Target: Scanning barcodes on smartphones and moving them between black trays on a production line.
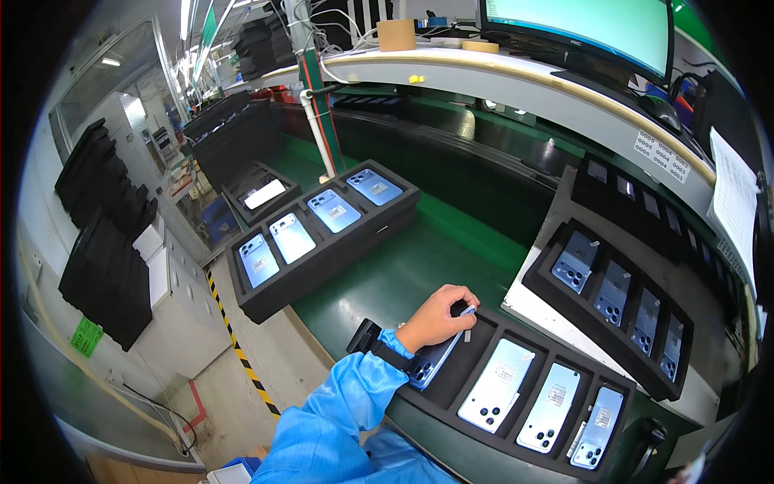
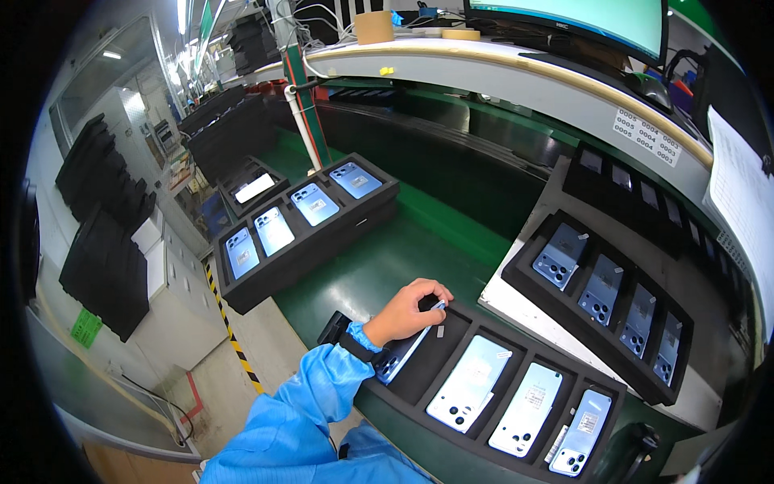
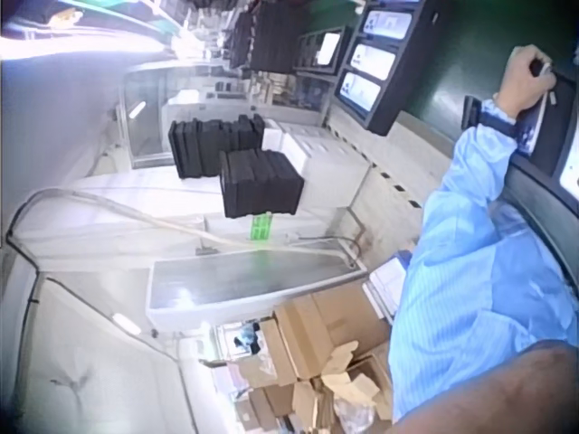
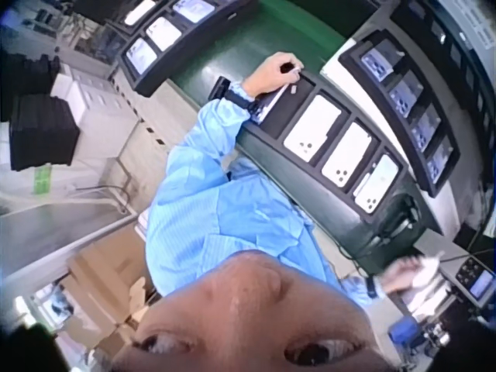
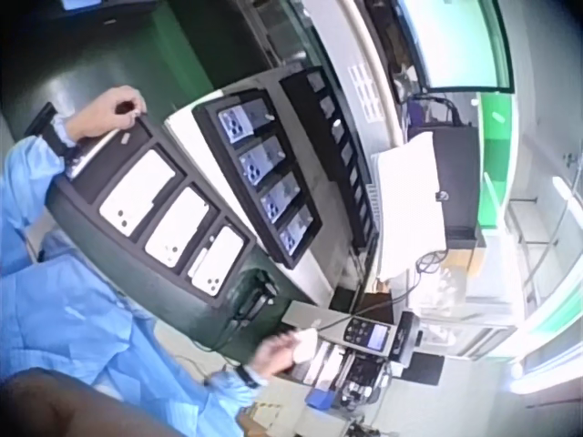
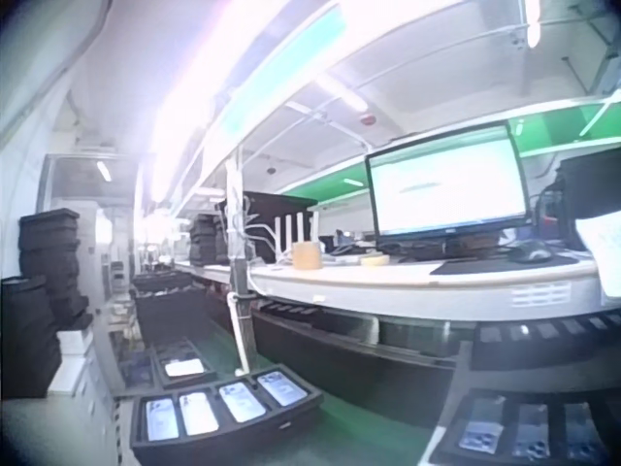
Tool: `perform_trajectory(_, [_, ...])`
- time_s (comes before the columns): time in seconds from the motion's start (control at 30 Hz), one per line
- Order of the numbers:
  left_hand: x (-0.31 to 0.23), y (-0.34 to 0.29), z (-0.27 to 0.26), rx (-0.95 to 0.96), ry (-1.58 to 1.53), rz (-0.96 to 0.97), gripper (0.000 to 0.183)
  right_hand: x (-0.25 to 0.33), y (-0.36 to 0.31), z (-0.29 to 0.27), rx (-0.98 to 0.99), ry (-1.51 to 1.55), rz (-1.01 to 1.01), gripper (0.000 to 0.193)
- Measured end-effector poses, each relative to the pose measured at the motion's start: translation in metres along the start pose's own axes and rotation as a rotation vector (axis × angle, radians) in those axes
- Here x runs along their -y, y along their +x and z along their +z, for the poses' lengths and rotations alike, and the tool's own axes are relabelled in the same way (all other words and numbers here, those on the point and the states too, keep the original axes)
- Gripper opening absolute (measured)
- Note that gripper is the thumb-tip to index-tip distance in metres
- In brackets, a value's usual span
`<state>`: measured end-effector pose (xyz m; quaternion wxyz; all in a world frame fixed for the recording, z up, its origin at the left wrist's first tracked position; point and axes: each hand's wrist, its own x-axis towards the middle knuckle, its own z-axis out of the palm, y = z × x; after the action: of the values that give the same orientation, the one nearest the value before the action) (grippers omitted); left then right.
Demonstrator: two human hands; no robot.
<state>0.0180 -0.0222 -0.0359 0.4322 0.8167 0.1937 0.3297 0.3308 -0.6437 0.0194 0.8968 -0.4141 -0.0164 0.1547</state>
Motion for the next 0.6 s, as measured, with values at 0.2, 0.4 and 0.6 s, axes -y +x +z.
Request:
perform_trajectory(0.2, [-0.001, 0.004, 0.004, -0.014, -0.022, 0.023, 0.021, -0.169, -0.010, 0.162, 0.111, -0.844, 0.174, 0.027])
perform_trajectory(0.4, [0.002, 0.000, 0.001, -0.016, -0.058, -0.056, 0.026, -0.254, -0.044, 0.322, 0.965, -1.168, 0.699, 0.031])
perform_trajectory(0.6, [0.008, 0.001, 0.003, -0.004, -0.222, -0.036, 0.039, -0.330, -0.067, 0.376, 1.250, -1.310, 0.691, 0.033])
